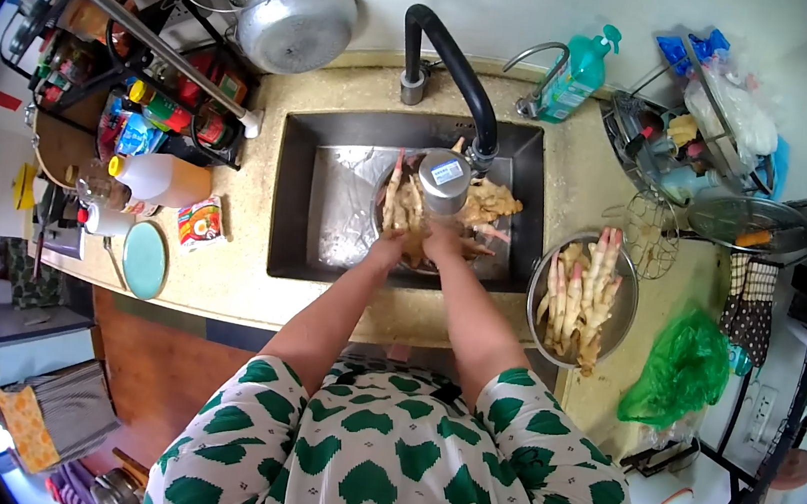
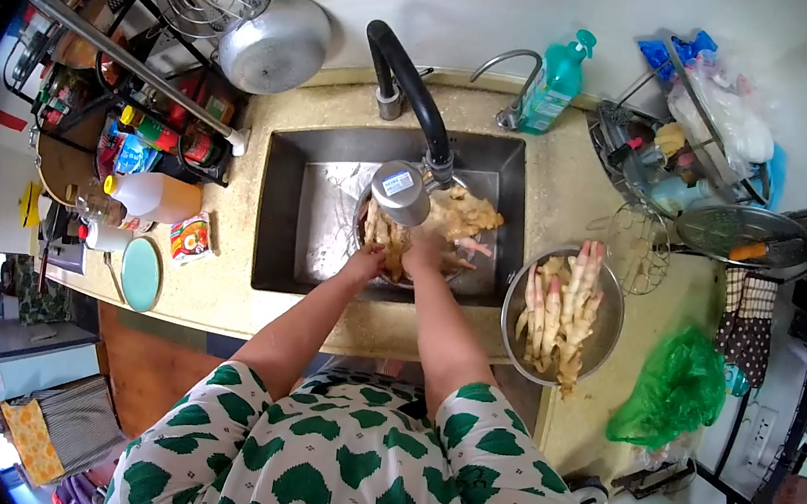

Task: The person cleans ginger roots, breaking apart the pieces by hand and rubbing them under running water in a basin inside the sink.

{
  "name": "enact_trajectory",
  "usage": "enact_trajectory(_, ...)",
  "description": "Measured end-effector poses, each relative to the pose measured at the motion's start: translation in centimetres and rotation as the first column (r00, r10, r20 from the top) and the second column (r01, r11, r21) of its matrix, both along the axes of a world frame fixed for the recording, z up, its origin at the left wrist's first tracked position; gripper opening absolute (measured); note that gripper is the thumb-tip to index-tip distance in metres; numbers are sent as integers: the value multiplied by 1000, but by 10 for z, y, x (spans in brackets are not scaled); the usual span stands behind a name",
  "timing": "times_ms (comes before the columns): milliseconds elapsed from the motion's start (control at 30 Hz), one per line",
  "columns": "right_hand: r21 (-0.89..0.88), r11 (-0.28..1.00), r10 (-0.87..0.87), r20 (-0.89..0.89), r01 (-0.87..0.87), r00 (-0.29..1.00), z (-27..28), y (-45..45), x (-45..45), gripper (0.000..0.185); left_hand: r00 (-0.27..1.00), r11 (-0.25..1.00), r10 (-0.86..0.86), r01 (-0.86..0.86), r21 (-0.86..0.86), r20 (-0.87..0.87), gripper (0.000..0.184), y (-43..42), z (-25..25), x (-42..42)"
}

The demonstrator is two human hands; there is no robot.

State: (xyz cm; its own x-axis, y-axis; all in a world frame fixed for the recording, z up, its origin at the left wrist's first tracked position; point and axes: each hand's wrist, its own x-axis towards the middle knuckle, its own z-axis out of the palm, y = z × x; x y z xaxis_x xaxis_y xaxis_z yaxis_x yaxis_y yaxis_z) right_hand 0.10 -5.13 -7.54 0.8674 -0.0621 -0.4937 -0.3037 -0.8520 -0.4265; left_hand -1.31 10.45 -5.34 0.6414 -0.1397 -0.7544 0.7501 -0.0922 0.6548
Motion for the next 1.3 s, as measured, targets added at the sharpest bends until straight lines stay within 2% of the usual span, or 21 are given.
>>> enact_trajectory(33,-94,995,34,166,-19,985,-12,6,-3,39,1000,1000,-18,18,4,-10,35,0,-3,1)
enact_trajectory(133,27,998,-59,78,57,995,14,17,6,42,996,995,-55,49,89,70,36,2,-28,-2)
enact_trajectory(167,102,985,-142,2,141,990,39,17,7,42,997,993,-57,52,110,45,36,0,-7,-3)
enact_trajectory(267,216,970,-85,-121,110,989,19,14,12,37,1000,999,19,-19,35,-11,36,-2,33,-4)
enact_trajectory(367,261,963,-21,-143,58,990,20,6,10,22,997,999,36,-34,38,-70,37,-3,51,-8)
enact_trajectory(400,344,923,-112,-193,174,975,16,3,10,22,998,1000,22,-20,20,-55,37,-4,42,-7)
enact_trajectory(467,475,781,-278,-314,404,908,6,-5,7,21,1000,1000,-13,13,-18,-28,38,-7,15,-6)
enact_trajectory(500,557,640,-351,-401,530,846,48,-10,1,22,1000,998,-17,16,-60,-23,38,-19,64,-6)
enact_trajectory(567,710,231,-362,-572,665,736,56,-21,-12,19,1000,1000,-9,9,14,21,43,-41,73,-5)
enact_trajectory(600,724,0,-333,-650,689,683,61,-24,-18,18,999,999,-8,6,52,45,46,-46,71,-3)
enact_trajectory(633,746,5,-376,-616,666,692,66,-25,-23,17,996,996,-84,83,-34,-20,45,-47,70,2)
enact_trajectory(733,713,364,-323,-507,599,799,115,-41,-38,14,988,989,117,-107,-103,101,39,-65,98,-11)
enact_trajectory(767,748,341,-345,-464,569,816,128,-40,-44,14,991,996,64,-56,-68,120,36,-63,91,-12)
enact_trajectory(867,857,-72,-483,-478,511,733,102,-24,-48,17,987,993,56,-40,-107,147,34,-60,106,-23)
enact_trajectory(900,808,-35,-616,-481,588,624,114,-9,-42,17,975,987,125,-103,-125,184,33,-60,113,-28)
enact_trajectory(1000,720,-29,-696,-512,693,503,117,17,-20,28,884,984,121,-167,64,452,31,-58,108,-36)
enact_trajectory(1033,681,-13,-695,-533,732,483,110,18,-10,30,884,982,179,-186,-27,432,32,-58,120,-37)
enact_trajectory(1100,590,17,-701,-569,807,431,105,10,2,34,840,983,53,-138,118,540,31,-49,114,-39)
enact_trajectory(1133,626,18,-707,-543,780,452,107,7,0,33,812,967,-43,-112,227,582,31,-44,113,-39)
enact_trajectory(1233,753,-22,-727,-463,657,507,120,16,-13,27,906,989,128,-149,21,404,28,-38,125,-38)
enact_trajectory(1300,766,-49,-645,-514,640,566,128,14,-23,27,973,980,147,-119,-160,177,26,-33,132,-29)
